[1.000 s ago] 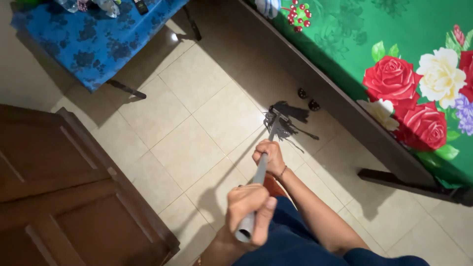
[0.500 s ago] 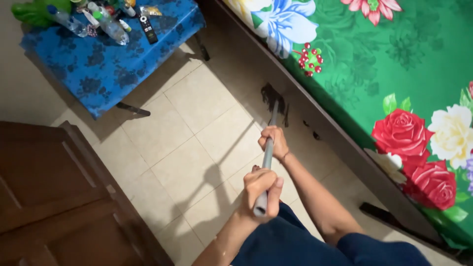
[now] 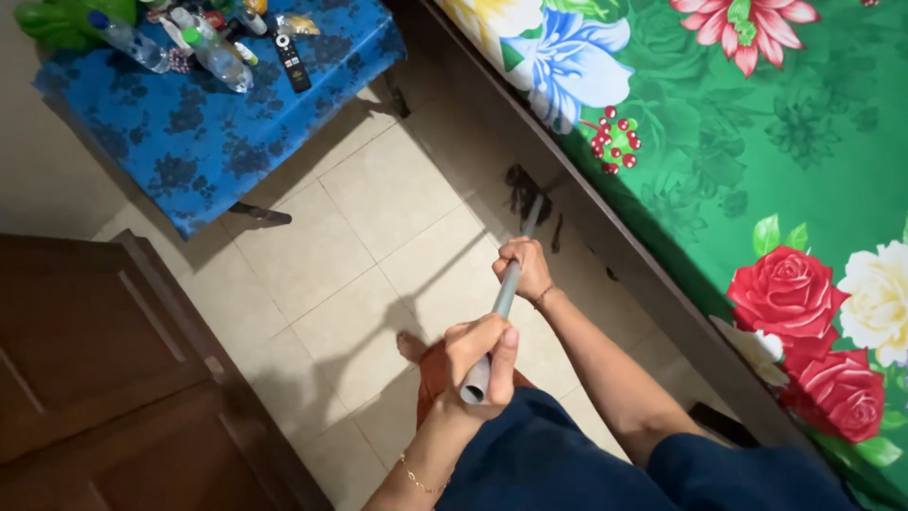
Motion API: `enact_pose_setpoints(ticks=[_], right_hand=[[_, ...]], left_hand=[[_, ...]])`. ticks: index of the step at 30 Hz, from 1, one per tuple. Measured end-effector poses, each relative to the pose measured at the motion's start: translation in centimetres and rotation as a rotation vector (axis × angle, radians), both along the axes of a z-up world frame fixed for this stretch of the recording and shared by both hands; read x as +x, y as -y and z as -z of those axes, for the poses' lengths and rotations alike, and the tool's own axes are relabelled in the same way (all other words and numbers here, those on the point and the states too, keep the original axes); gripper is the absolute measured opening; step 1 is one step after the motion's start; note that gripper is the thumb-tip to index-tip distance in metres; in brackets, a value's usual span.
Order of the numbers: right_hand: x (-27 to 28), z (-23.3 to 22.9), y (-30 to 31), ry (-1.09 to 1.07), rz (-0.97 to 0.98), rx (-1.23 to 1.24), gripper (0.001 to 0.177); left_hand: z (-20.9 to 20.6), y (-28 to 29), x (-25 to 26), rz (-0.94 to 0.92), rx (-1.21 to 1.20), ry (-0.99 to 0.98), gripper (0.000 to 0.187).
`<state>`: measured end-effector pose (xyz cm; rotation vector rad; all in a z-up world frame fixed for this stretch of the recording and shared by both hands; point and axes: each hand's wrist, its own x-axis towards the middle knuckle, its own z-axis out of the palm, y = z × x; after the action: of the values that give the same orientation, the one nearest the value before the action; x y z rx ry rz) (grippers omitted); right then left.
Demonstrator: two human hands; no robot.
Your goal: Mopping the tiled floor in a bedroom area using a traditional mop.
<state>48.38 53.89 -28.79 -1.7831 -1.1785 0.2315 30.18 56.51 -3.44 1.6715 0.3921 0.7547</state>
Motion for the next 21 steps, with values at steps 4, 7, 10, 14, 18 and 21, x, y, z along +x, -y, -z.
enact_pose_setpoints(ticks=[4, 7, 10, 14, 18, 21], right_hand=[[-3.4, -2.4, 0.7, -0.084, 0.133, 0.023, 0.023], [-7.8, -5.3, 0.4, -0.193, 0.211, 0.092, 0.024], [-8.3, -5.3, -2.1, -0.139, 0.218, 0.127, 0.028], [-6.8, -3.5, -6.8, -0.134, 0.146, 0.090, 0.027], [-4.6, 0.2, -8.5, 0.022, 0.099, 0.074, 0.022], [-4.9, 0.3, -8.8, 0.086, 0.123, 0.020, 0.021]], left_hand=[[-3.1, -1.6, -1.1, 0.118, 0.008, 0.077, 0.022], [-6.2, -3.5, -2.8, 0.288, 0.032, 0.046, 0.030], [-7.5, -6.4, -3.0, 0.255, 0.032, 0.120, 0.011], [-4.7, -9.5, -3.8, 0.105, -0.112, 0.088, 0.016], [-1.3, -11.4, -4.2, 0.056, -0.021, -0.053, 0.026], [0.5, -12.1, -4.7, 0.110, -0.009, 0.034, 0.022]])
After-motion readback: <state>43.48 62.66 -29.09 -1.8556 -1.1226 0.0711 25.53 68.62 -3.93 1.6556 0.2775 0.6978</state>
